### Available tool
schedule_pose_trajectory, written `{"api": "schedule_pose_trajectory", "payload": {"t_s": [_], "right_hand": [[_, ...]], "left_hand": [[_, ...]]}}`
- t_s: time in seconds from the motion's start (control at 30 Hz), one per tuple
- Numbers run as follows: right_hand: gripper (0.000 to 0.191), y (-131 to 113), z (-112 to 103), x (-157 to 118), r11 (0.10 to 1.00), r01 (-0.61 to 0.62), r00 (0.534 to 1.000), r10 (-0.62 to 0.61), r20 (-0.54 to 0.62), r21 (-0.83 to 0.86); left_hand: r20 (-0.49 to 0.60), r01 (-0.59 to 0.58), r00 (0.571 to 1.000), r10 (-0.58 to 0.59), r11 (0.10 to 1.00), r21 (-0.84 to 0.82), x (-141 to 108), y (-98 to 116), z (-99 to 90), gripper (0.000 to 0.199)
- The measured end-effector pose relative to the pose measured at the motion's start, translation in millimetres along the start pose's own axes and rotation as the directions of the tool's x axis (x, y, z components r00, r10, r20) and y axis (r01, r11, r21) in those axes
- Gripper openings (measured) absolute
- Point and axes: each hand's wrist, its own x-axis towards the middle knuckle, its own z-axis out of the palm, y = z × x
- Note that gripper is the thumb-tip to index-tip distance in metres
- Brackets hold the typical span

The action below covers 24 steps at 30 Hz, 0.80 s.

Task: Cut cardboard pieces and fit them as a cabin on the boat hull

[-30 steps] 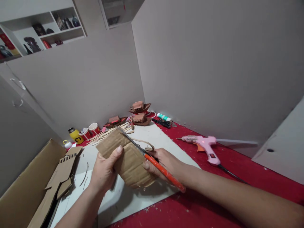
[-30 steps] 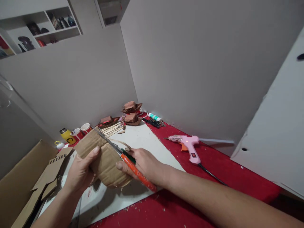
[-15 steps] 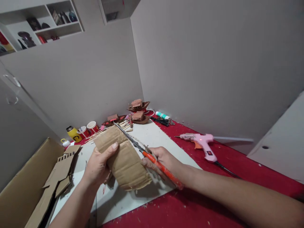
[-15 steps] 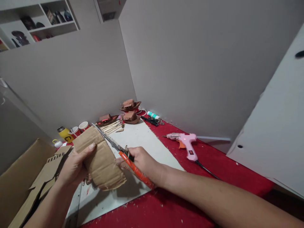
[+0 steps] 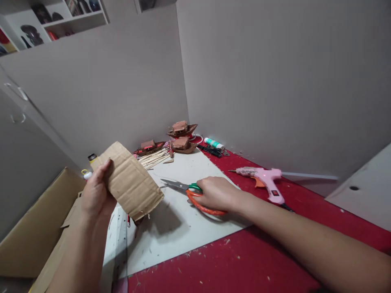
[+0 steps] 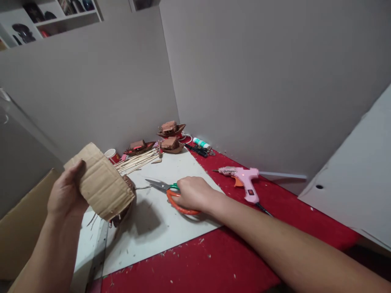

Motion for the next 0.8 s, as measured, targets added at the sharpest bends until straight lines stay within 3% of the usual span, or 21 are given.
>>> {"api": "schedule_pose_trajectory", "payload": {"t_s": [0.13,0.23,0.3,0.33,0.37,0.43,0.47,0.53,0.67,0.8], "right_hand": [[0.034,9.8,4.5,3.5,1.0,0.027,1.0,-0.026,0.011,-0.015],[0.033,10.7,-0.9,2.8,1.0,0.028,0.998,-0.028,-0.057,-0.006],[0.034,4.0,-5.6,-0.4,0.981,0.069,0.986,-0.04,-0.162,0.18],[0.035,-1.6,-7.3,-3.0,0.927,0.11,0.98,-0.04,-0.197,0.36],[0.037,-8.4,-8.2,-5.9,0.81,0.151,0.978,-0.04,-0.204,0.566],[0.047,-23.1,-7.6,-12.1,0.447,0.139,0.99,-0.075,-0.118,0.883],[0.052,-29.7,-6.4,-14.7,0.294,0.092,0.991,-0.119,-0.059,0.951],[0.052,-39.1,-3.6,-18.0,0.106,0.026,0.979,-0.206,-0.004,0.994],[0.035,-37.7,-1.9,-18.2,-0.031,0.042,0.961,-0.272,-0.049,0.999],[0.031,-23.7,-6.1,-15.4,-0.143,0.002,0.962,-0.27,-0.041,0.99]], "left_hand": [[-0.036,-0.086,0.996,0.085,0.996,-0.032,8.9,-2.8,-3.9,0.011],[-0.023,-0.098,0.995,0.098,0.995,-0.018,14.5,-12.3,-6.8,0.016],[0.004,-0.095,0.995,0.095,0.995,-0.015,15.6,-18.8,-6.7,0.021],[0.02,-0.092,0.996,0.093,0.996,-0.017,14.7,-21.7,-5.8,0.023],[0.034,-0.093,0.995,0.094,0.995,-0.022,12.6,-24.5,-4.4,0.026],[0.061,-0.091,0.994,0.092,0.995,-0.028,5.3,-29.8,-0.1,0.028],[0.073,-0.075,0.994,0.076,0.997,-0.025,0.4,-32.4,2.4,0.028],[0.105,-0.005,0.994,0.005,1.0,-0.005,-9.5,-37.2,7.0,0.026],[0.195,0.172,0.967,-0.167,0.985,-0.013,-16.5,-42.3,11.1,0.02],[0.201,0.232,0.955,-0.218,0.971,-0.05,-2.7,-37.7,6.4,0.015]]}}
